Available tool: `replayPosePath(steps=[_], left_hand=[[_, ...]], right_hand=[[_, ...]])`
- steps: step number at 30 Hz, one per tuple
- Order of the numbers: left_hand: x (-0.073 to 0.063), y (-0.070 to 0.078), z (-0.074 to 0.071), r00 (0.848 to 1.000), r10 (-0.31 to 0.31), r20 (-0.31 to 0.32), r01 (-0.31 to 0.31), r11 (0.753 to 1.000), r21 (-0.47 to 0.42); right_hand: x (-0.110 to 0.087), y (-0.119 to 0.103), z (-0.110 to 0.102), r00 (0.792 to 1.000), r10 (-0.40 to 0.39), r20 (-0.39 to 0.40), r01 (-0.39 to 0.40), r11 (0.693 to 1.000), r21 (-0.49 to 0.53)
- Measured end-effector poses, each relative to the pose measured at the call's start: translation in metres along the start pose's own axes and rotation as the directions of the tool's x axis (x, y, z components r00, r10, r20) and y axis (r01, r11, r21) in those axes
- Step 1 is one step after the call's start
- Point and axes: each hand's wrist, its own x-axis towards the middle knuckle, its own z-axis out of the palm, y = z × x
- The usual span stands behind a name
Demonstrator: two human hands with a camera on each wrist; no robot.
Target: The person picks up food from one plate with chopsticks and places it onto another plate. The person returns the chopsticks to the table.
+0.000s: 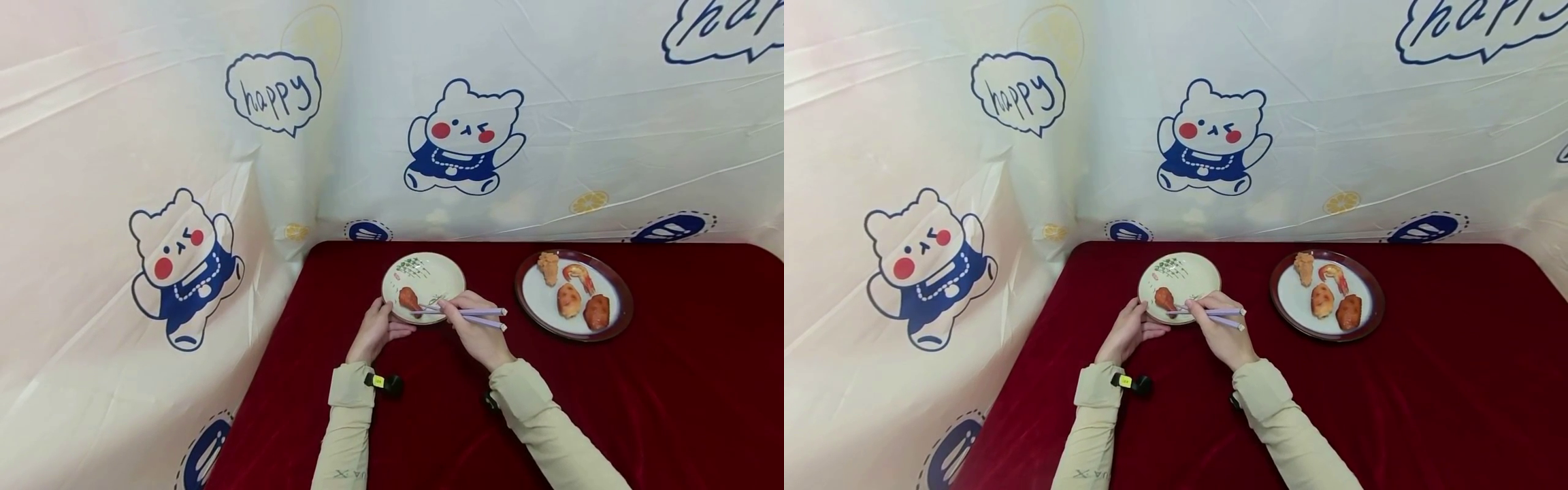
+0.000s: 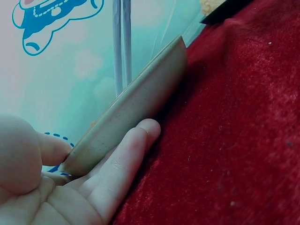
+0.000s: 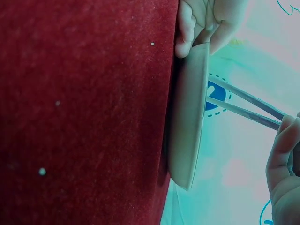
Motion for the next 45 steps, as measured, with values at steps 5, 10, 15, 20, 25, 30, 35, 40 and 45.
replayPosePath(steps=[5, 10, 15, 20, 25, 30, 35, 40, 45], left_hand=[[0.0, 0.0, 0.002, 1.0, 0.0, 0.004, 0.0, 1.0, 0.002], [0.001, 0.0, 0.002, 1.0, 0.001, 0.009, -0.001, 1.0, 0.002], [0.002, -0.002, 0.003, 1.0, 0.008, 0.025, -0.008, 1.0, 0.021], [0.002, -0.002, 0.005, 1.0, 0.003, 0.031, -0.004, 1.0, 0.017], [0.002, 0.0, 0.006, 1.0, 0.003, 0.028, -0.003, 1.0, 0.018], [0.002, 0.003, 0.007, 1.0, 0.007, 0.02, -0.007, 1.0, 0.024], [0.003, 0.002, 0.007, 1.0, 0.004, 0.027, -0.004, 1.0, 0.023], [0.001, 0.001, 0.005, 1.0, -0.003, 0.01, 0.003, 1.0, 0.013], [-0.002, 0.001, 0.002, 1.0, 0.005, 0.002, -0.005, 1.0, 0.012]], right_hand=[[0.0, 0.0, -0.004, 1.0, 0.005, -0.019, -0.005, 1.0, -0.008], [0.0, -0.003, -0.011, 0.999, -0.004, -0.039, 0.005, 1.0, 0.011], [-0.001, -0.011, -0.024, 0.996, 0.035, -0.085, -0.032, 0.999, 0.044], [-0.004, -0.028, -0.046, 0.985, 0.073, -0.157, -0.069, 0.997, 0.032], [-0.003, -0.018, -0.073, 0.967, 0.055, -0.247, -0.05, 0.998, 0.023], [-0.005, -0.002, -0.104, 0.927, 0.018, -0.375, -0.002, 0.999, 0.042], [-0.013, 0.001, -0.136, 0.858, 0.068, -0.509, 0.07, 0.966, 0.247], [-0.02, 0.003, -0.159, 0.791, 0.161, -0.591, 0.083, 0.927, 0.365], [-0.021, 0.003, -0.169, 0.762, 0.166, -0.627, 0.124, 0.912, 0.391]])
